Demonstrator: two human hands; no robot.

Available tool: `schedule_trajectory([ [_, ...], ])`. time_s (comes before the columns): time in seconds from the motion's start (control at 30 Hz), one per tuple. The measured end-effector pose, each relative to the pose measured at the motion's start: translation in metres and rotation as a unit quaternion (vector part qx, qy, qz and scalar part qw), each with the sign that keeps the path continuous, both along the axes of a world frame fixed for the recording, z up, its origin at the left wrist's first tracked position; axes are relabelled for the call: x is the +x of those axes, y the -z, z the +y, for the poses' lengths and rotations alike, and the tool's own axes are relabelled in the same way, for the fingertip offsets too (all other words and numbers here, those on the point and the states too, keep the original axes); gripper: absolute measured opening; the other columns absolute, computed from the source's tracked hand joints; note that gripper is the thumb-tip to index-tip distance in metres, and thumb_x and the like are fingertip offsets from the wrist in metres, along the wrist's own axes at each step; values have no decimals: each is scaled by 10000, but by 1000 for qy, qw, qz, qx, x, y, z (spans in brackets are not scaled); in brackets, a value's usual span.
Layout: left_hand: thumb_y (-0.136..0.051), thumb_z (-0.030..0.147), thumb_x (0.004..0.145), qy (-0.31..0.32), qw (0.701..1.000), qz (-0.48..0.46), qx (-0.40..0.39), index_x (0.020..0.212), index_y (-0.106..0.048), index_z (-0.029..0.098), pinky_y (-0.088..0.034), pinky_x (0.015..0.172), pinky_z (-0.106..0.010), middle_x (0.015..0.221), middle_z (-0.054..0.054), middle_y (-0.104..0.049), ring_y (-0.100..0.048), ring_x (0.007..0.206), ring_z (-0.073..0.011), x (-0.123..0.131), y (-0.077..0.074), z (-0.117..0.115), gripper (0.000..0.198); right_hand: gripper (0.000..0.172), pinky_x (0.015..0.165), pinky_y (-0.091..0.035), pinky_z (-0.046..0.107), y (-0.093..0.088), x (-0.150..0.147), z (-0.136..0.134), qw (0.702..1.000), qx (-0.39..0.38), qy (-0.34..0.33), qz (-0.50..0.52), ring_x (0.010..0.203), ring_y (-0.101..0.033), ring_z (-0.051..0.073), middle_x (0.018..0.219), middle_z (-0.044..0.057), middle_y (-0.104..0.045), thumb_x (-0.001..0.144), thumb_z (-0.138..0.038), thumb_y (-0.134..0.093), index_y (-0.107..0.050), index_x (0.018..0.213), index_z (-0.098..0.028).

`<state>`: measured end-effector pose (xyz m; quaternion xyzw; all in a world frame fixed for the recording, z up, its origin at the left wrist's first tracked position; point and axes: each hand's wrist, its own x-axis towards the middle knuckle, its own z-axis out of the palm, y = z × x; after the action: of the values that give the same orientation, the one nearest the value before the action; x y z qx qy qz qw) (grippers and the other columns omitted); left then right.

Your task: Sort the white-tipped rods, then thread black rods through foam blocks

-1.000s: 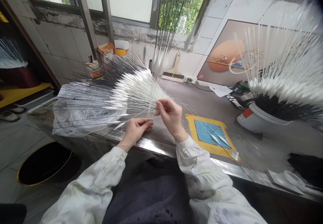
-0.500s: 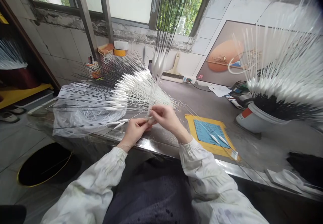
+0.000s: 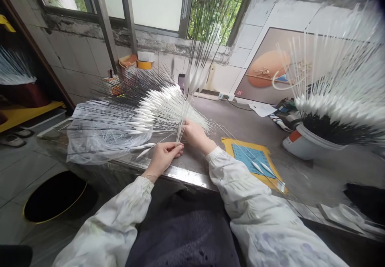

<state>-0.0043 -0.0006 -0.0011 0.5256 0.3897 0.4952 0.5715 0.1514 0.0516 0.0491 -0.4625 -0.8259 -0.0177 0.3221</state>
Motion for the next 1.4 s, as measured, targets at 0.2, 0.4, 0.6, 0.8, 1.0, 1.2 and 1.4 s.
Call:
schedule_trajectory([
  [0.2,-800,428,646,3,1000,-16,-4,864,-758,132,-589,793,-373,885,-96,-755,-708,784,-217,0,1,0,370,186,700,-387,281,-36,-9,-11,990,105,25,94,701,-521,158,778,43,-590,947,-220,-396,-571,891,-189],
  [0.4,-800,417,651,12,1000,-18,-3,892,-760,133,-584,801,-376,864,-94,-755,-708,783,-222,0,1,0,375,101,539,-389,255,-3,-3,-33,970,67,-23,234,506,-503,124,594,-28,-546,902,-268,-520,-556,829,-208],
  [0.6,-800,399,661,14,1000,-25,-9,880,-758,133,-578,813,-362,808,-70,-752,-705,775,-207,0,-1,0,347,140,525,-495,237,9,-7,-44,943,55,-38,326,543,-622,115,686,-17,-610,953,-330,-475,-540,945,-206],
  [0.8,-792,392,677,19,1000,-24,-7,875,-760,134,-576,806,-357,816,-74,-749,-703,773,-206,-1,0,0,326,150,514,-525,237,5,-12,-47,925,45,-51,374,545,-648,118,705,-13,-626,936,-352,-518,-557,938,-206],
  [1.0,-782,391,692,22,999,-24,-5,889,-762,148,-573,803,-340,826,-71,-750,-702,774,-196,-1,2,1,314,164,516,-531,233,5,-9,-46,928,19,-59,368,536,-644,118,652,-23,-618,916,-364,-548,-568,910,-202],
  [1.2,-782,391,691,25,999,-26,0,885,-763,151,-574,797,-347,819,-67,-751,-701,765,-197,-1,3,1,309,188,541,-552,250,-5,-1,-45,937,-35,-89,336,564,-668,137,687,0,-650,900,-373,-558,-596,921,-190],
  [1.4,-783,396,685,32,999,-16,17,865,-766,146,-565,806,-353,818,-69,-751,-695,788,-210,-2,2,0,309,169,490,-526,233,-17,-2,-48,943,-130,-129,280,538,-648,136,657,-4,-653,868,-345,-586,-598,838,-179],
])
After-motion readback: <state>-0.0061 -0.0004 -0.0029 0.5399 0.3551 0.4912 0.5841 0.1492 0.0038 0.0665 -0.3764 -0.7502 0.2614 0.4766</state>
